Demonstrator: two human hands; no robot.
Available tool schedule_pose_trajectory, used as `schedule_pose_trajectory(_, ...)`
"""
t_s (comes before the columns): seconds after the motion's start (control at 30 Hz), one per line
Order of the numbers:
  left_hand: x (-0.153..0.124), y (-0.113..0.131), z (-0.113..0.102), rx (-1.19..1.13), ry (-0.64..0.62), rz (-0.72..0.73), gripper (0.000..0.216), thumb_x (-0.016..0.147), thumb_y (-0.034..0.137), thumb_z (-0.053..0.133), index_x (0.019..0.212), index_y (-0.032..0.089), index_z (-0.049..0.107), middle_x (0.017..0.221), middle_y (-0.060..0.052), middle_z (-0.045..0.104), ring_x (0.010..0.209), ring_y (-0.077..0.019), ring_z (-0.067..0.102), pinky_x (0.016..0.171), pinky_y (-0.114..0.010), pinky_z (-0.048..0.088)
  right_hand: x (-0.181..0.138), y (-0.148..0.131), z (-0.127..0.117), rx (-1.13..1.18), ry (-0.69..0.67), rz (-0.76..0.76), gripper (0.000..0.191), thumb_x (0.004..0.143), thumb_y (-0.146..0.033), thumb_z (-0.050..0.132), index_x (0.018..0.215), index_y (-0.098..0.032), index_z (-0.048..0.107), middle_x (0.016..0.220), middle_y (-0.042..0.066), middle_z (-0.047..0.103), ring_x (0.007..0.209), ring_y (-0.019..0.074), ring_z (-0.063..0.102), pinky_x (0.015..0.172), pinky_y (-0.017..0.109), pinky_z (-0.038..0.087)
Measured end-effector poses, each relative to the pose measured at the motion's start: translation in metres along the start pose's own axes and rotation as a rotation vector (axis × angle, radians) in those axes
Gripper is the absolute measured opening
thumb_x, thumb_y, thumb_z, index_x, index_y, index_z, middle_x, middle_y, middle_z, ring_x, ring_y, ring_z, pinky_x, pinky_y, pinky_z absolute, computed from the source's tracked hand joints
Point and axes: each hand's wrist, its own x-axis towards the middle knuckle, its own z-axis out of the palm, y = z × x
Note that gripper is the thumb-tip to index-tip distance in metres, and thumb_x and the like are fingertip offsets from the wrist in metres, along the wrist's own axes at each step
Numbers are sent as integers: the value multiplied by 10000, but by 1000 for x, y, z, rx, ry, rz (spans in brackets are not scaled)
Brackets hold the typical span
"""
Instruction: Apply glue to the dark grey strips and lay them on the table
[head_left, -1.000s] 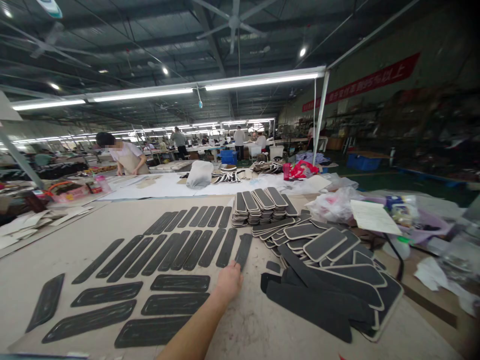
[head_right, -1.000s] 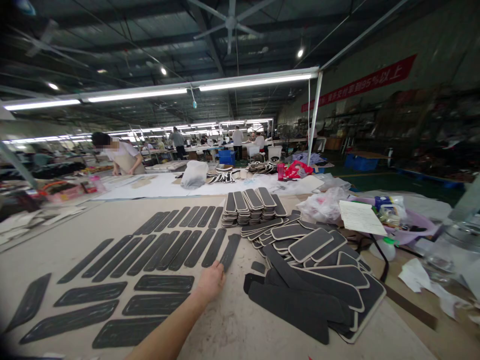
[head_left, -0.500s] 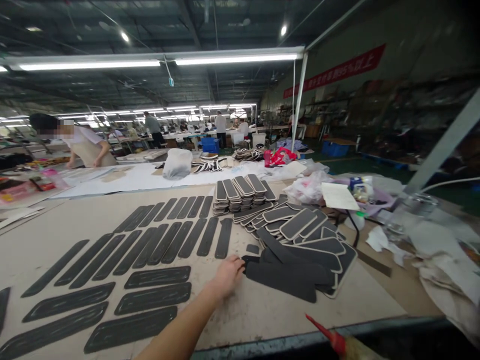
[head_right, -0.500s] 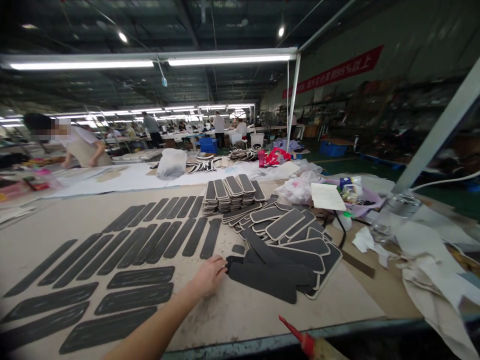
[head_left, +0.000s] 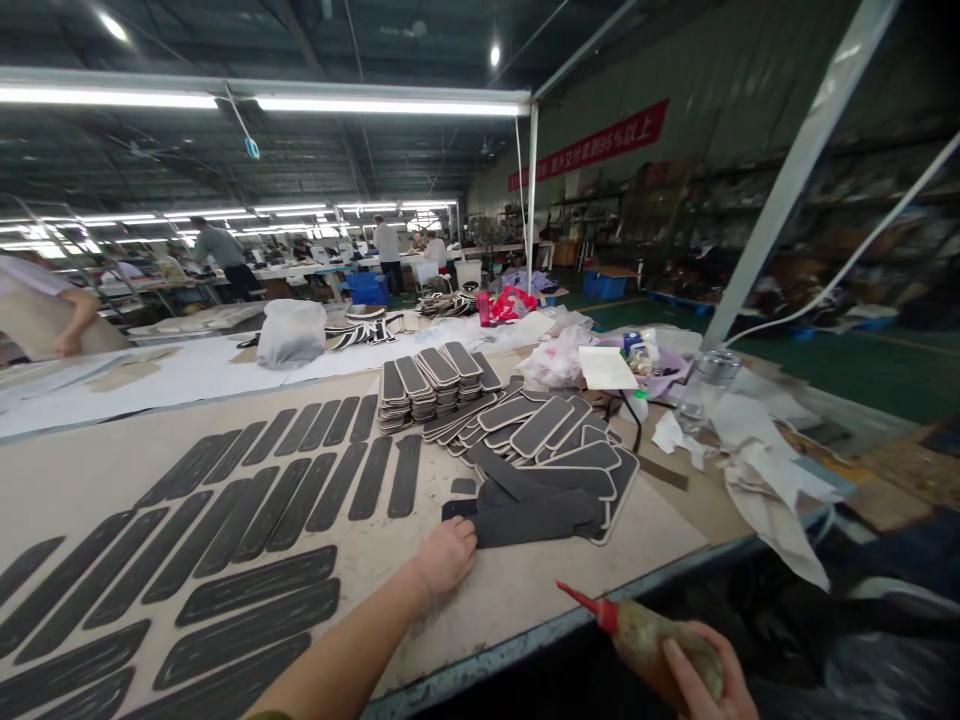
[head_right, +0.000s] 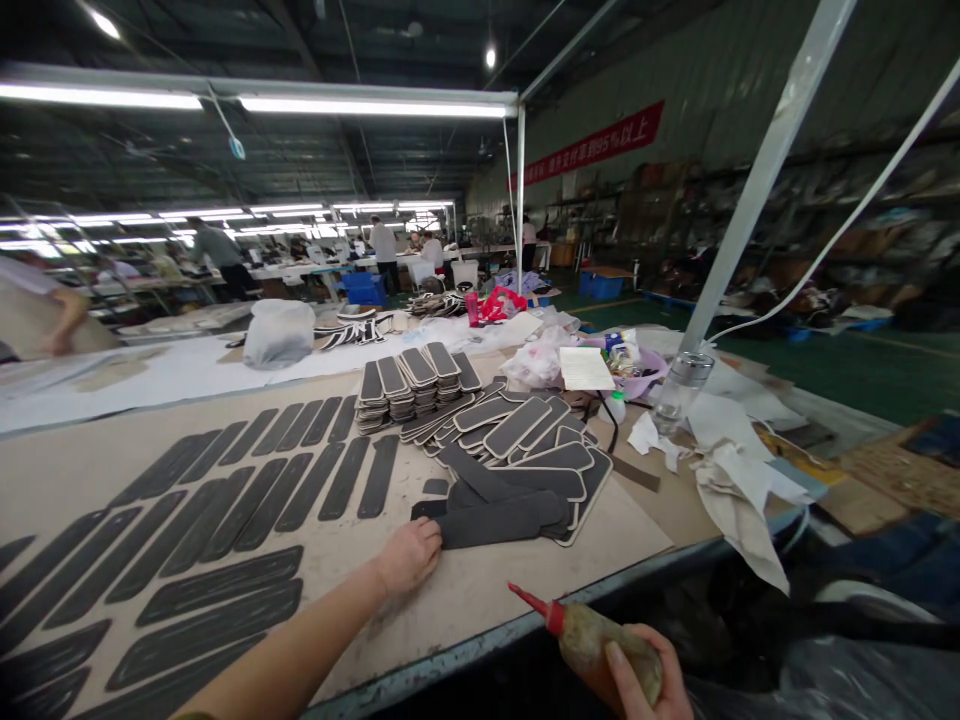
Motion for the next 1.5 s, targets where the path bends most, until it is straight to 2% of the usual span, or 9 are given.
schedule_pose_trajectory(0.1,-16,20,-1,16,42,-39,106,840,123,516,787,141,605,840,-84,590,797,-220,534,765,-379,470,-2,-2,0,61,0,49,657,541,-579,826,996,-205,534,863,32,634,748,212,600,618,258,517)
schedule_pose_trajectory(0.27,-66,60,4,-61,109,-93,98,851,126,510,806,165,587,826,-64,581,795,-218,544,763,-395,506,-6,-3,-2,-62,-28,-75,591,611,-554,805,1008,-197,552,893,29,631,778,209,600,666,255,500)
schedule_pose_trajectory(0.4,-93,75,3,-216,271,-163,183,906,125,454,1007,154,603,965,-90,612,908,-211,577,841,-389,527,-19,-4,12,-162,-75,-154,507,707,-553,743,1014,-199,550,893,20,621,782,202,594,689,266,484)
schedule_pose_trajectory(0.5,-103,71,-2,-289,357,-229,227,924,138,442,1083,146,604,1041,-112,612,958,-213,576,861,-384,530,-34,-9,33,-276,-149,-296,406,781,-520,692,993,-204,552,864,16,597,735,190,574,656,278,470)
schedule_pose_trajectory(0.67,-115,57,1,-341,314,-176,246,928,135,446,1069,159,646,987,-95,639,898,-204,569,839,-384,530,-53,-19,74,-378,-372,-709,131,890,-329,616,916,-217,553,869,31,540,783,199,542,699,319,459)
schedule_pose_trajectory(0.77,-117,55,6,-354,326,-168,244,937,136,448,1074,152,648,983,-93,649,902,-199,562,850,-380,518,-60,-22,95,-363,-481,-832,24,919,-231,557,923,-217,538,855,43,524,777,205,534,681,330,476)
schedule_pose_trajectory(0.93,-116,57,9,-366,337,-180,226,942,150,456,1042,155,659,956,-79,660,874,-188,558,848,-363,507,-66,-21,114,-384,-587,-887,70,925,-159,507,974,-205,529,887,63,517,805,209,538,700,347,504)
schedule_pose_trajectory(1.2,-115,56,9,-334,326,-184,252,945,154,432,1017,165,673,913,-76,653,842,-174,566,838,-362,504,-70,-11,121,-456,-659,-914,125,916,-116,472,990,-201,525,914,67,508,835,213,535,737,378,511)
schedule_pose_trajectory(1.5,-115,56,6,-367,336,-186,228,946,155,450,1019,158,667,928,-83,659,861,-185,571,826,-370,522,-47,-10,91,-543,-492,-936,86,920,-173,507,993,-209,535,904,73,519,828,230,543,733,402,519)
